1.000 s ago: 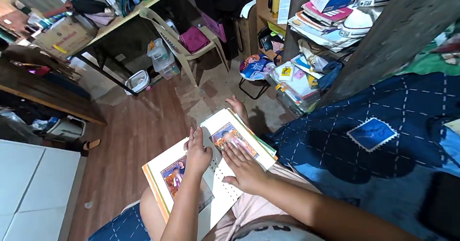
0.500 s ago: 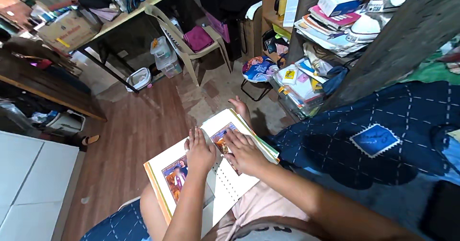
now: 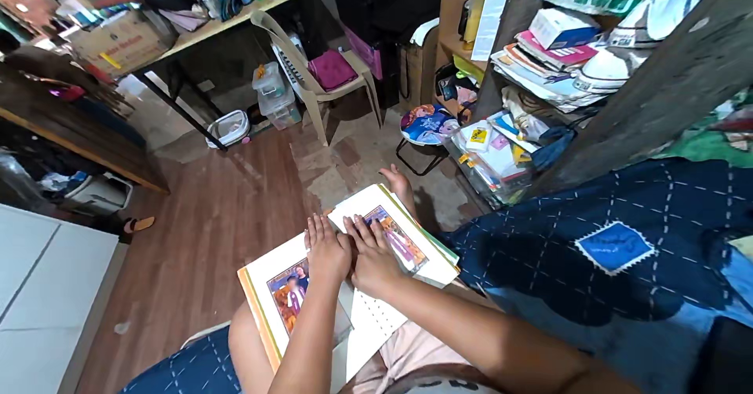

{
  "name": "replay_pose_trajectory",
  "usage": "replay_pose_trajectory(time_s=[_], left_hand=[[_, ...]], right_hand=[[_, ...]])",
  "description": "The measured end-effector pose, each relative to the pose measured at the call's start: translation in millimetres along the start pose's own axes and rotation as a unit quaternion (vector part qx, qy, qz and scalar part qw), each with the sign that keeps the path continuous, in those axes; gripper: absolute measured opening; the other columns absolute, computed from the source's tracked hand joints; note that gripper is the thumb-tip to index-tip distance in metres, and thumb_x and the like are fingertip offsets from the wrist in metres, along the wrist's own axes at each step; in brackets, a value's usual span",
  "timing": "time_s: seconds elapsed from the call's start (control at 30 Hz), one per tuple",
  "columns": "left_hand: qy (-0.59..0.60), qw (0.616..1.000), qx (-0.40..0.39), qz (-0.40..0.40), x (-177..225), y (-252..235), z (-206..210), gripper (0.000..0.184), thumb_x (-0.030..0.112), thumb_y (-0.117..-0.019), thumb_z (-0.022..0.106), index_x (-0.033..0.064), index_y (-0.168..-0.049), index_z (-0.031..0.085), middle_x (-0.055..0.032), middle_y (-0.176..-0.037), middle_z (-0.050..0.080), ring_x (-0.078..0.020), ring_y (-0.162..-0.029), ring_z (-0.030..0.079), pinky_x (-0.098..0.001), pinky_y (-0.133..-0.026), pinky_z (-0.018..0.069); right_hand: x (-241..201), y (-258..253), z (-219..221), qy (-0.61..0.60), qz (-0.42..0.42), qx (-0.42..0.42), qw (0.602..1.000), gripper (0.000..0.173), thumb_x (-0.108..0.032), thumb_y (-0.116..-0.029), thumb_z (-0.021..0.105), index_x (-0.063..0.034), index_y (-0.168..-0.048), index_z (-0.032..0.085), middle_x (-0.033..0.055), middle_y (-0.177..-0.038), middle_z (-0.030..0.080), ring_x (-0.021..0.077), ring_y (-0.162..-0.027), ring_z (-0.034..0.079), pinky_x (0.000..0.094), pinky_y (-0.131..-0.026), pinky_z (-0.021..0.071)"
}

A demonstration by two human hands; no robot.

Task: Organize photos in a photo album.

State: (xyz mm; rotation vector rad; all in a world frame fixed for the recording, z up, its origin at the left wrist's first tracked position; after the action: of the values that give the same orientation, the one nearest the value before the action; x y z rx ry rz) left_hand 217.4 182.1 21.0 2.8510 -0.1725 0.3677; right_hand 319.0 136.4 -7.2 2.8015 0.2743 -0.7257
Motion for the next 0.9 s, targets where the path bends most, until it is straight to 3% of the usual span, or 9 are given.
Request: replay_pose_trajectory(time_s=[0.07,0.13,0.2,0.3,0.43,0.5,0.67,0.8,0.9], left_hand=[[0.121,0.992,0.037,0.001,-6.7,-1.0,-3.5,0.061,0.023,-0.1067,0.024,-0.0045,-0.161,0.016,-0.0221,-0.170,0.011,-0.0329,-0.159,0.008,-0.0495,-0.128,0.0041],[0.261,0.961,0.093,0.003,-15.2,-0.6,-5.4,0.061,0.019,-0.1047,0.024,-0.0026,-0.161,0.016,-0.0233,-0.168,0.016,-0.0341,-0.157,0.017,-0.0484,-0.127,0.0129],[0.378,0.917,0.128,0.011,-20.8,1.8,-5.2,0.060,0.018,-0.1049,0.022,-0.0013,-0.162,0.017,-0.0229,-0.168,0.017,-0.0309,-0.156,0.023,-0.0441,-0.126,0.0189],[0.477,0.865,0.151,0.039,-25.1,3.1,-2.2,0.064,0.018,-0.1021,0.021,-0.0029,-0.162,0.011,-0.0236,-0.169,0.011,-0.0253,-0.156,0.020,-0.0377,-0.126,0.0193],[0.526,0.835,0.159,0.038,-28.5,1.2,-3.1,0.067,0.019,-0.1007,0.022,0.0006,-0.163,0.002,-0.0221,-0.169,0.015,-0.0247,-0.156,0.022,-0.0381,-0.125,0.0222],[0.540,0.826,0.158,0.027,-30.1,3.9,-5.1,0.066,0.019,-0.1020,0.022,0.0032,-0.163,0.003,-0.0193,-0.169,0.017,-0.0232,-0.155,0.022,-0.0384,-0.124,0.0233],[0.549,0.818,0.166,0.046,-34.8,4.8,-5.5,0.069,0.021,-0.1003,0.022,0.0000,-0.162,0.001,-0.0237,-0.168,0.017,-0.0241,-0.155,0.022,-0.0366,-0.124,0.0213],[0.547,0.820,0.162,0.046,-33.4,5.8,-3.7,0.070,0.021,-0.1001,0.024,0.0006,-0.163,0.001,-0.0228,-0.169,0.015,-0.0245,-0.155,0.022,-0.0379,-0.124,0.0229],[0.549,0.822,0.146,0.049,-35.3,3.1,-6.0,0.069,0.022,-0.1009,0.025,0.0028,-0.163,0.001,-0.0205,-0.170,0.007,-0.0234,-0.156,0.018,-0.0385,-0.124,0.0210]], right_hand=[[-5.2,-3.6,-1.5,-0.002,0.005,-0.017,1.000,0.069,-0.037,-0.1015,0.047,-0.0093,-0.162,0.028,0.0046,-0.173,-0.006,0.0271,-0.158,-0.015,0.0610,-0.121,-0.0152],[0.7,-7.2,-5.4,0.003,0.001,0.030,1.000,0.060,-0.038,-0.1031,0.043,-0.0133,-0.158,0.041,0.0114,-0.172,0.000,0.0328,-0.158,-0.007,0.0642,-0.121,-0.0105],[12.4,-14.0,-11.6,0.021,0.021,0.093,0.995,0.062,-0.050,-0.1068,0.032,-0.0201,-0.162,0.033,0.0172,-0.171,0.009,0.0382,-0.158,0.001,0.0662,-0.122,-0.0048],[16.3,-27.2,-12.6,0.034,0.059,0.080,0.994,0.071,-0.059,-0.1062,0.023,-0.0179,-0.164,0.023,0.0172,-0.171,0.004,0.0378,-0.158,-0.004,0.0659,-0.122,-0.0089],[-14.6,-32.7,0.6,0.024,0.018,0.051,0.998,0.065,-0.041,-0.1044,0.042,-0.0213,-0.164,0.026,0.0145,-0.172,0.004,0.0375,-0.158,-0.004,0.0677,-0.121,-0.0077],[-27.3,-34.0,-1.5,0.021,0.012,0.015,1.000,0.065,-0.042,-0.1054,0.041,-0.0234,-0.165,0.023,0.0118,-0.172,-0.002,0.0345,-0.158,-0.009,0.0664,-0.120,-0.0119],[-13.4,-44.9,-10.5,0.021,0.046,0.079,0.996,0.065,-0.054,-0.1072,0.029,-0.0224,-0.164,0.026,0.0169,-0.171,0.005,0.0363,-0.158,-0.003,0.0658,-0.122,-0.0084],[-20.2,-37.7,-6.9,0.017,0.010,0.018,1.000,0.056,-0.036,-0.1067,0.040,-0.0283,-0.162,0.033,0.0125,-0.172,0.002,0.0344,-0.158,-0.007,0.0642,-0.123,-0.0093],[-8.2,-8.8,-19.2,-0.002,-0.031,0.112,0.993,0.053,-0.046,-0.1048,0.046,-0.0258,-0.153,0.049,0.0149,-0.170,0.018,0.0369,-0.158,0.007,0.0670,-0.123,-0.0010]])
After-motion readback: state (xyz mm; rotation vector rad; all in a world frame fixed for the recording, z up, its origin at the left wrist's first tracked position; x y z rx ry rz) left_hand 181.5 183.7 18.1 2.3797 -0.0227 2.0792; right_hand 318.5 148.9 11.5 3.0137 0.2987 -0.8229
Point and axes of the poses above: each hand's wrist, its own y-axis away from the middle knuckle, its own z-axis out of the palm, x = y × z, the point moved 2 cm from there along -y, towards the middle knuckle
